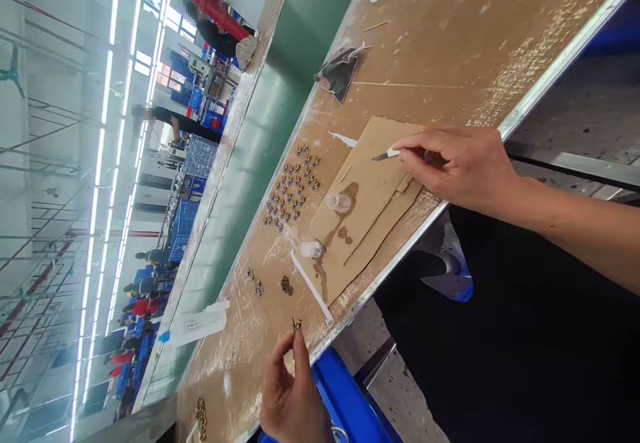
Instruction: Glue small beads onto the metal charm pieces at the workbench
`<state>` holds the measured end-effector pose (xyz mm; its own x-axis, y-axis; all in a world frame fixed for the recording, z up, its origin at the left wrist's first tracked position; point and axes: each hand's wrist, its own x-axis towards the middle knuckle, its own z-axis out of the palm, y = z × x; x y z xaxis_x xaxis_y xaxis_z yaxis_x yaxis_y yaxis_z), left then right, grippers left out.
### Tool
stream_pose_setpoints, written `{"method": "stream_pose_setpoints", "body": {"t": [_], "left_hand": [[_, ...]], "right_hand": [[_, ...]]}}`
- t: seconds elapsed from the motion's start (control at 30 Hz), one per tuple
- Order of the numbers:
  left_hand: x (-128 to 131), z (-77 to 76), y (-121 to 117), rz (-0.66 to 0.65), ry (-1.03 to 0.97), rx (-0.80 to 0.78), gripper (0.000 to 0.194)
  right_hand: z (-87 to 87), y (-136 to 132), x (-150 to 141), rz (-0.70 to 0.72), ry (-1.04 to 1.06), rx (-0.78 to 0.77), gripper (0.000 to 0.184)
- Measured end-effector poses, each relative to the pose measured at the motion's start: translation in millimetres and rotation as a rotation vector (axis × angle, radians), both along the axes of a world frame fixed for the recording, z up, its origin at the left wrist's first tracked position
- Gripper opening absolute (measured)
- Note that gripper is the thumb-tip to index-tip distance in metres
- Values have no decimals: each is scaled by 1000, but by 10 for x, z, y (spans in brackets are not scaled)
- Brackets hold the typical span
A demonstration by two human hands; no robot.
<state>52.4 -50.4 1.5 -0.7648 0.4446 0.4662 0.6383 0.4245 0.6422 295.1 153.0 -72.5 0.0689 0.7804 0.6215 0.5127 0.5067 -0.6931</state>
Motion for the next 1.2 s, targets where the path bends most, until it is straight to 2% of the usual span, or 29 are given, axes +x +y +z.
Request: {"method": "stream_pose_setpoints", "body": {"t": [0.07,0.13,0.2,0.27,0.3,0.37,0.43,0.5,0.77,0.93,1.0,1.03,1.13,1.2], "left_hand": [[46,-70,-77,-104,98,55,20],[76,-143,-133,-308,239,93,12],[95,-201,-159,-537,406,122,17],[116,-235,-162,-715,596,137,23],[131,-244,-161,-780,685,127,23],[177,-250,-164,-856,800,101,18],[237,-249,-180,-862,823,78,16],[298,-243,-206,-837,810,54,17],[413,-172,-291,-867,761,-46,28],[374,-158,-259,-891,674,17,28],[371,-190,-246,-883,478,70,24],[383,-214,-243,-823,311,99,20],[462,-285,-248,-518,-197,155,8],[518,-311,-250,-419,-392,172,11]], "right_hand": [[45,-59,7,42,75,3,20],[103,-173,-27,163,170,37,19],[160,-350,-115,367,218,85,18],[196,-569,-246,583,199,65,14],[203,-678,-315,757,266,-63,13],[196,-863,-436,991,363,-313,12],[177,-982,-511,1120,417,-487,13],[165,-1032,-537,1184,413,-560,14],[171,-1026,-492,1259,351,-581,17],[142,-1032,-497,1252,375,-555,16],[142,-1034,-498,1217,388,-551,16],[146,-1037,-497,1202,388,-540,16],[159,-1054,-494,1181,362,-461,14],[162,-1068,-497,1179,339,-379,13]]}}
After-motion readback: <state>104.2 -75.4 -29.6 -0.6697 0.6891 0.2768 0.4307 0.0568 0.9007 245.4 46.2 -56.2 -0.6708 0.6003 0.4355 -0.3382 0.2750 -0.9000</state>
